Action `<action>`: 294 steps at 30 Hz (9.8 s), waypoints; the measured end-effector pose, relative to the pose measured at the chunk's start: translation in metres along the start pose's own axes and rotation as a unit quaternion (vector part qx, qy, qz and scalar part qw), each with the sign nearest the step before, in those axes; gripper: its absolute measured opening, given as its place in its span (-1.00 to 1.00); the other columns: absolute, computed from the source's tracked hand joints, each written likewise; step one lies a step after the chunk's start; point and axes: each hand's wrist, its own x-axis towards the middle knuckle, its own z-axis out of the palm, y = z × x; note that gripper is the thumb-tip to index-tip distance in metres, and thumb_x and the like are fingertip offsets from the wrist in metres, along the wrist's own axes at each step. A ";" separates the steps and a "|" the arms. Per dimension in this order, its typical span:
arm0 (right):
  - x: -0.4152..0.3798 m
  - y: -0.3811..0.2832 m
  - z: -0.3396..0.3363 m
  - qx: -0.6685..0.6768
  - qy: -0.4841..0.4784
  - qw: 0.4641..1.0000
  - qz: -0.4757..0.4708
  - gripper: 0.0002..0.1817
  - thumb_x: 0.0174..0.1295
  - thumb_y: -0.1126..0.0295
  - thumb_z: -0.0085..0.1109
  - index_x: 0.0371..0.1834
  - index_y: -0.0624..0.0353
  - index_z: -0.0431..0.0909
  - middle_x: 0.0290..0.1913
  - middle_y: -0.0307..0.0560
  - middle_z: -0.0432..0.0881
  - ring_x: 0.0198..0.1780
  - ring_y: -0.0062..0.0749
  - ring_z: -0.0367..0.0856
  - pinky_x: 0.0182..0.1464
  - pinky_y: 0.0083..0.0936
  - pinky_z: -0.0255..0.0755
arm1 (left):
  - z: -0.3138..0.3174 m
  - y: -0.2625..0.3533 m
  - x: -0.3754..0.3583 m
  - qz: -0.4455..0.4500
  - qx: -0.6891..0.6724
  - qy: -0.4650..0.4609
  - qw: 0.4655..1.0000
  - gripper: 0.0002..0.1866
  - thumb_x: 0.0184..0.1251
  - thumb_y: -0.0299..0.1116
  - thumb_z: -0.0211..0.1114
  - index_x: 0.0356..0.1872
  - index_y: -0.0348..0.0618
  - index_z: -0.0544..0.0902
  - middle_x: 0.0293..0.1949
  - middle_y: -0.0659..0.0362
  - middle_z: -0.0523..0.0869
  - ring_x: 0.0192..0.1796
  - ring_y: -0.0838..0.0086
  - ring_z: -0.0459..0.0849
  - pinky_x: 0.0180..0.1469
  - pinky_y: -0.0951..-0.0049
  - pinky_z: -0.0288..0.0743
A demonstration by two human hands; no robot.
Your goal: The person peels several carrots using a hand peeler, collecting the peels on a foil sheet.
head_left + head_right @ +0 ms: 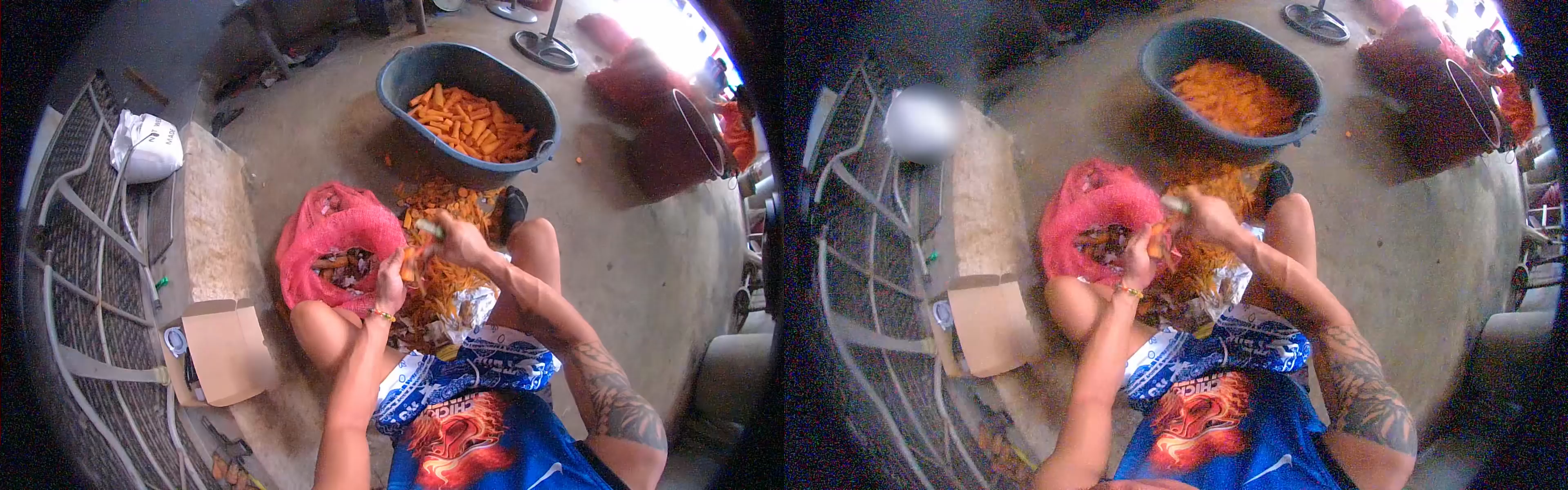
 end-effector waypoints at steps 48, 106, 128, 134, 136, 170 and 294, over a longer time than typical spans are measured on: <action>0.007 0.023 0.017 0.051 0.032 0.998 -0.024 -0.53 0.18 0.23 0.52 0.00 0.19 0.49 -0.20 0.11 0.75 -0.15 -0.04 0.77 -0.13 -0.21 0.58 | -0.002 -0.001 0.000 -0.040 -0.016 -0.007 0.999 -0.55 0.61 0.01 0.07 0.03 -0.23 0.63 -0.48 0.21 0.57 -0.56 0.48 0.55 -0.47 0.45 0.48; -0.016 -0.008 -0.009 0.007 -0.145 0.983 -0.111 -0.20 0.22 -0.40 0.18 -0.08 0.28 0.56 -0.39 0.37 0.64 -0.22 0.32 0.68 -0.18 0.06 0.50 | -0.004 0.016 -0.008 0.104 0.226 -0.090 0.964 -0.61 0.25 -0.39 0.51 0.09 -0.27 0.73 -0.06 0.23 0.75 0.00 0.59 0.66 0.04 0.52 0.56; -0.016 -0.021 -0.009 -0.029 -0.115 0.986 -0.116 -0.15 0.07 -0.51 0.22 -0.20 0.21 0.60 -0.48 0.28 0.64 -0.35 0.30 0.66 -0.31 0.05 0.49 | 0.000 0.021 -0.009 -0.056 -0.171 -0.069 0.981 -0.70 0.56 -0.20 0.23 0.07 -0.21 0.64 -0.10 0.09 0.77 -0.16 0.38 0.78 -0.23 0.41 0.71; -0.015 -0.016 -0.002 -0.022 -0.101 0.988 -0.118 -0.10 -0.02 -0.58 0.22 -0.17 0.19 0.59 -0.43 0.27 0.68 -0.31 0.28 0.70 -0.26 0.06 0.52 | 0.003 0.013 -0.008 -0.068 -0.188 -0.069 0.977 -0.68 0.55 -0.17 0.24 0.06 -0.21 0.65 -0.11 0.12 0.78 -0.14 0.43 0.76 -0.12 0.41 0.68; -0.016 -0.019 -0.002 -0.028 -0.096 0.987 -0.122 -0.10 -0.01 -0.58 0.21 -0.20 0.19 0.60 -0.45 0.27 0.68 -0.32 0.28 0.70 -0.27 0.06 0.53 | 0.003 0.013 -0.009 -0.067 -0.185 -0.071 0.978 -0.67 0.54 -0.15 0.25 0.05 -0.21 0.66 -0.12 0.13 0.78 -0.14 0.45 0.75 -0.10 0.41 0.67; -0.016 -0.031 -0.001 -0.051 -0.154 0.986 -0.033 -0.33 0.19 -0.34 0.26 -0.15 0.14 0.69 -0.38 0.28 0.70 -0.27 0.25 0.70 -0.20 0.00 0.56 | -0.005 -0.006 -0.008 -0.107 -0.314 -0.108 0.937 -0.69 0.59 -0.17 0.18 0.08 -0.19 0.64 -0.03 0.14 0.74 -0.02 0.41 0.72 0.08 0.35 0.62; 0.028 0.010 -0.043 0.174 -0.026 0.980 -0.092 -0.78 0.34 0.36 0.31 -0.09 0.21 0.53 -0.23 0.12 0.77 -0.09 -0.08 0.77 -0.04 -0.14 0.57 | -0.005 0.045 -0.015 -0.070 0.080 -0.097 0.990 -0.53 0.59 -0.26 0.09 0.37 -0.33 0.49 -0.02 0.09 0.74 -0.12 0.36 0.78 -0.01 0.43 0.65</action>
